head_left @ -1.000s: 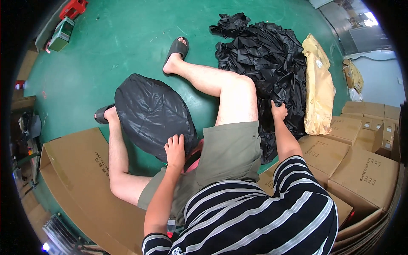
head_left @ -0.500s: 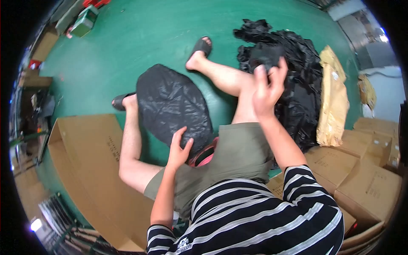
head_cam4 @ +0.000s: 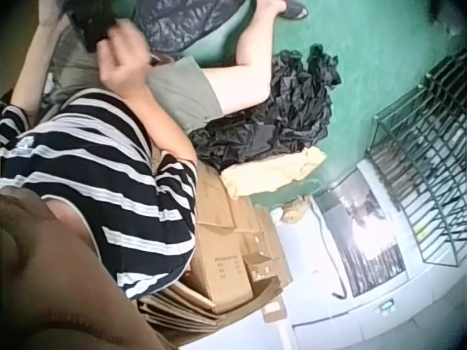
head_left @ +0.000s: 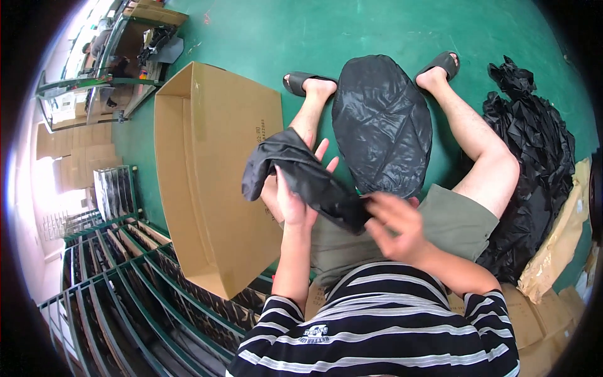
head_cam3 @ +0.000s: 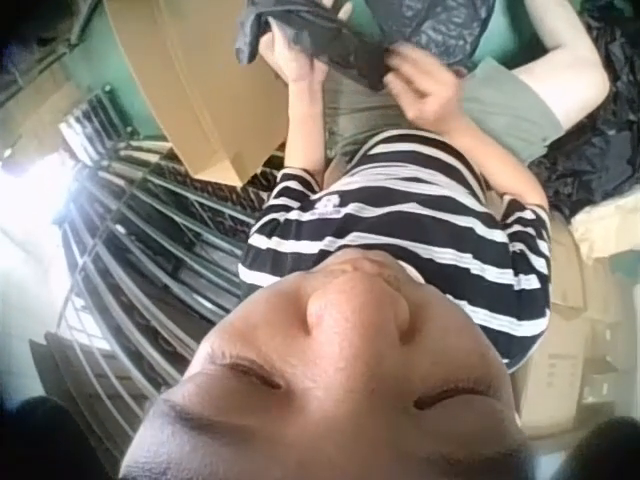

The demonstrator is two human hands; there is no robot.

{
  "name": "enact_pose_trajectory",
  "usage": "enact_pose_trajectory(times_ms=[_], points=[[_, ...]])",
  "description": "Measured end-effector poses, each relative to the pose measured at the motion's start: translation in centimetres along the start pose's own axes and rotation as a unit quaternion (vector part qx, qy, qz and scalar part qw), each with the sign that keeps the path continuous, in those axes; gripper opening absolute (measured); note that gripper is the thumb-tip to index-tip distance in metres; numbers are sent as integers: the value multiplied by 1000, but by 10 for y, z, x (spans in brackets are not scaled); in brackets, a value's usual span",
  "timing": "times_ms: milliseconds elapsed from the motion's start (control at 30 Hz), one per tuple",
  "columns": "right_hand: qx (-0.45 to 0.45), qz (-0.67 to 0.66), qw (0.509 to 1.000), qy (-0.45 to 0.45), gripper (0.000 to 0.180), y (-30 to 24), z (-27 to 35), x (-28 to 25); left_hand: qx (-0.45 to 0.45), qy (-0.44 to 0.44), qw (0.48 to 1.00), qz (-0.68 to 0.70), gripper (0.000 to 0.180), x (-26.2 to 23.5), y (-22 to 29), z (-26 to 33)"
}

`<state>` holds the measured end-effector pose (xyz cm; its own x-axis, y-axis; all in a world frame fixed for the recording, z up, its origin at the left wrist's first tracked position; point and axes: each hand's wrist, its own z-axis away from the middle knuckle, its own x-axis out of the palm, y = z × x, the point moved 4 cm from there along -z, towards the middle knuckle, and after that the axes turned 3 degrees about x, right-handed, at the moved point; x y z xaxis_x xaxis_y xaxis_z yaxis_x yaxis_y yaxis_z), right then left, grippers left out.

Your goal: The recorder is seen putting black protective fabric covers over pink foam cushion components in a manufacturing facility.

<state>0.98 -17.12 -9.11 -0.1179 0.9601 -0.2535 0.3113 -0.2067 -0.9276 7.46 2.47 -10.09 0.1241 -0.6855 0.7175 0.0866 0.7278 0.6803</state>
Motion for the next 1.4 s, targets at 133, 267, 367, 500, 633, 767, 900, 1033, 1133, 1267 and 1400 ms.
enact_pose_trajectory(times_ms=[133,267,367,500,633,767,900,1033,1133,1267,1400], points=[[443,-355,812,137,24,72,4,-31,-5,-2,966,-257,52,17,-9,-1],[334,-79,932,116,41,83,-4,-54,-37,-86,829,-551,30,30,-18,5],[124,-10,992,0,80,46,-19,-58,-86,-221,716,-656,28,60,-23,21],[220,-138,957,-130,102,38,-14,-35,70,-316,665,-673,34,89,-42,30],[228,-448,862,64,77,57,-15,-26,46,-227,699,-676,39,88,-36,31],[329,-377,865,40,49,78,-13,-51,-37,-232,760,-605,43,91,-18,39],[263,-484,831,75,76,66,-10,-62,0,-222,646,-730,50,82,-28,40],[234,-475,847,44,107,49,-13,-57,61,-363,592,-717,57,109,-54,45],[240,-389,881,120,78,49,-15,-52,-21,-331,677,-657,61,101,-54,52],[397,-540,705,231,34,77,-8,-61,-148,-191,842,-483,51,73,-35,49],[351,-648,652,178,41,76,-14,-80,-110,173,967,-149,42,79,-6,33]])
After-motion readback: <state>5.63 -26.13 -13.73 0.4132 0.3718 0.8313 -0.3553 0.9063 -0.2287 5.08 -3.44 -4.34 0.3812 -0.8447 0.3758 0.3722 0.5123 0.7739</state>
